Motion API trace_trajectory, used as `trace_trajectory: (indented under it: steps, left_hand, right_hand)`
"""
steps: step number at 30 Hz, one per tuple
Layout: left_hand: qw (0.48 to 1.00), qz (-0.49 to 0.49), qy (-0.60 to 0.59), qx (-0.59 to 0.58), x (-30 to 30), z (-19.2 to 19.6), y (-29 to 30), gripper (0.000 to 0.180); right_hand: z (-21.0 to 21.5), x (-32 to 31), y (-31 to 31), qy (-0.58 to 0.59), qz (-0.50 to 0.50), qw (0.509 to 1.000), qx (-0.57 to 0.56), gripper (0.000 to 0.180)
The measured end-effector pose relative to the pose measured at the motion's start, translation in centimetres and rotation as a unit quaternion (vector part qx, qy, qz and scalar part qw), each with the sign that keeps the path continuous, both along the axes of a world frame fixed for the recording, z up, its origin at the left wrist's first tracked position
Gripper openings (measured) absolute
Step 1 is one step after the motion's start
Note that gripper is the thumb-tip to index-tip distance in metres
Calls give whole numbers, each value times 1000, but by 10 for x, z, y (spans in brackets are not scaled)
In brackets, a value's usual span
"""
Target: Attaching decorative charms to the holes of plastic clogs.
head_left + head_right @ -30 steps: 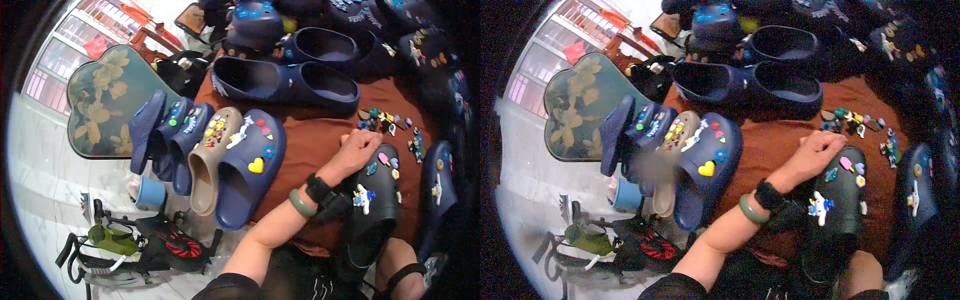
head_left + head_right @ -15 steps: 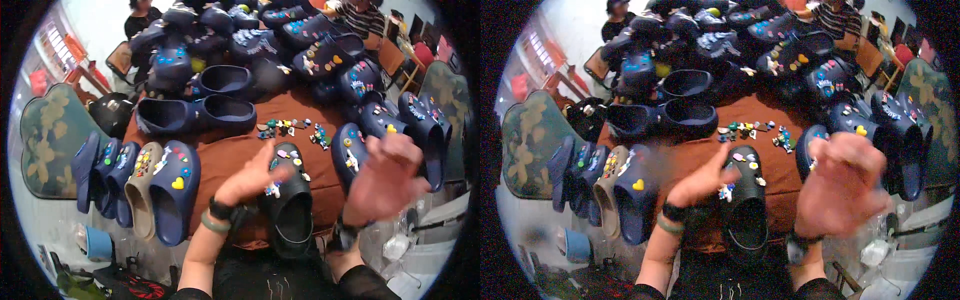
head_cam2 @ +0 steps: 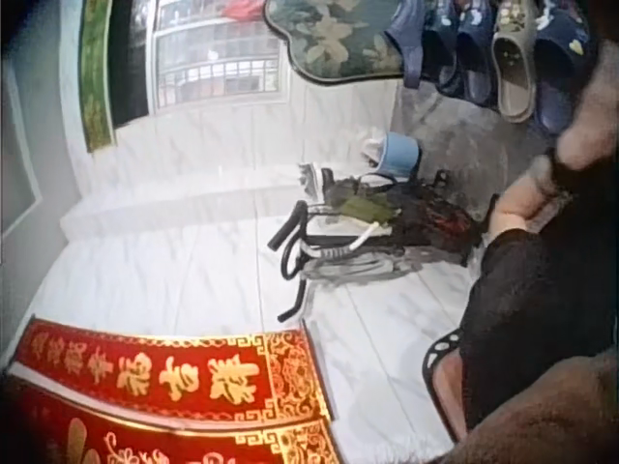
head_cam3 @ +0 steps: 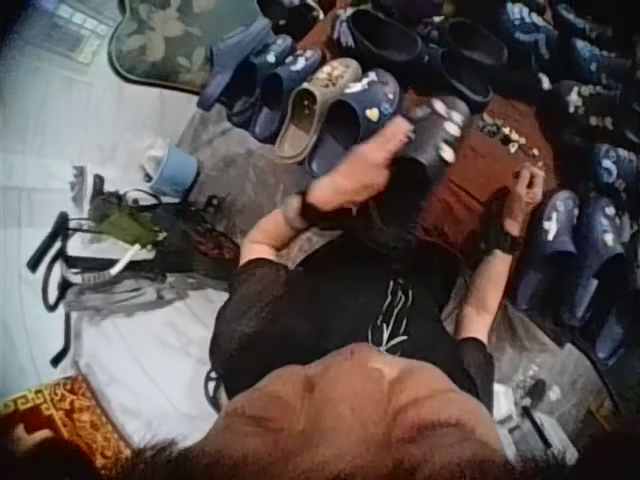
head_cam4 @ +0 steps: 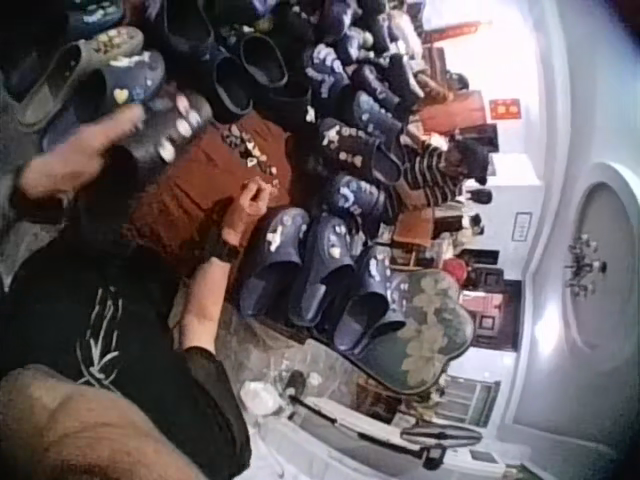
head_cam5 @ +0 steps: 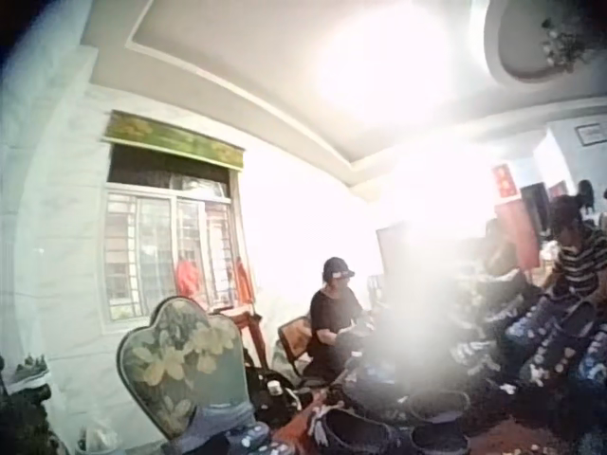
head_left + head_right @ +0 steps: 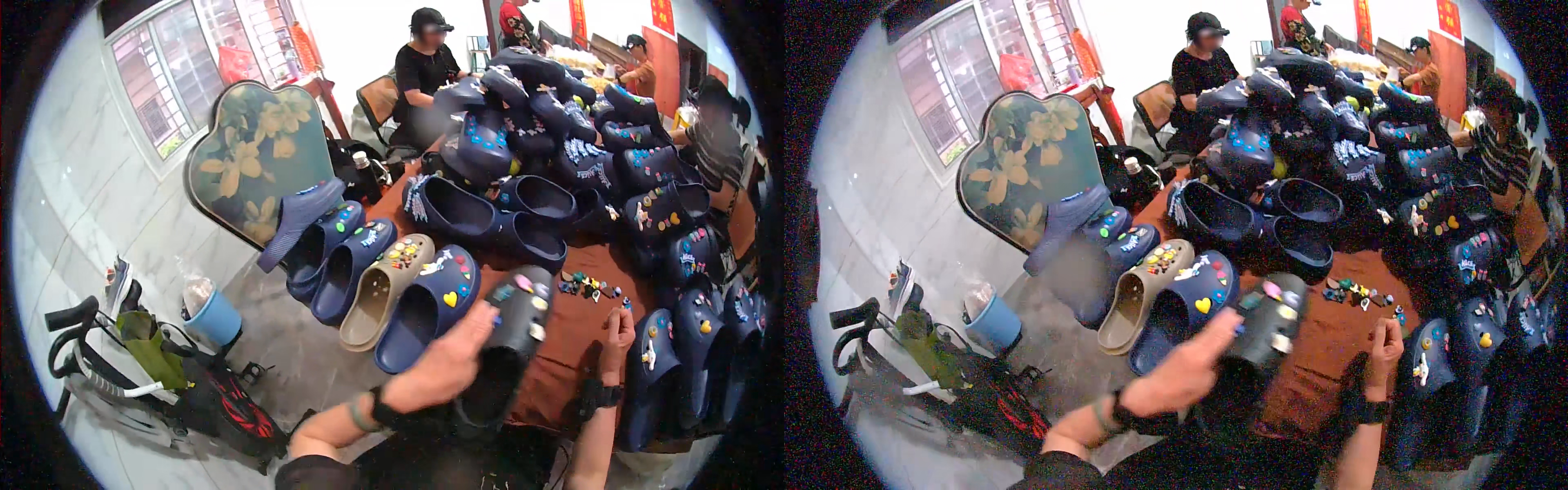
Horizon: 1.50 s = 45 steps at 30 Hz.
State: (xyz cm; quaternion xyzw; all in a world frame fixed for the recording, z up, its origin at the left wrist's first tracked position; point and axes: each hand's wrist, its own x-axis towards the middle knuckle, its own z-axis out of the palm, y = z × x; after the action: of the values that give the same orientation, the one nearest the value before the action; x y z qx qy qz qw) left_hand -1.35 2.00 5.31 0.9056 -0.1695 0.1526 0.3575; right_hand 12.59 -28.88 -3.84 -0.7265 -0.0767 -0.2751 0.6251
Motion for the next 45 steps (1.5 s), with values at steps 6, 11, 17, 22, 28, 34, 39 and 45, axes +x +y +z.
trace_trajectory:
  steps: [6, 11, 17, 22, 28, 34, 39, 45]
  left_hand:
    - [962, 91, -191, 171, 17, 70, 163, 55]
    - [929, 185, -165, 276, 36, 60, 283, 50]
    - [901, 351, -140, 214, 65, 10, 316, 53]
    - [884, 397, -154, 193, 64, 1, 324, 58]
    - [893, 382, -147, 187, 65, 15, 304, 61]
    - [893, 374, -96, 233, 22, 12, 326, 68]
    - [977, 190, 23, -91, -10, 83, 174, 55]
    - [896, -237, 168, -335, -42, 123, -9, 49]
  right_hand:
    - [-2, -6, 1, 25, 34, 996, -82, 20]
    - [-1, -5, 8, 45, 51, 993, -99, 20]
    - [-13, 2, 1, 23, 21, 992, -120, 21]
    - [-12, -1, 5, 72, 19, 989, -126, 21]
    - [-14, -6, -4, 54, 11, 990, -127, 19]
    - [-3, -7, 18, 39, 14, 986, -159, 14]
    - [-1, -6, 15, 27, 12, 982, -188, 19]
    - [-4, -8, 3, 14, 8, 976, -217, 18]
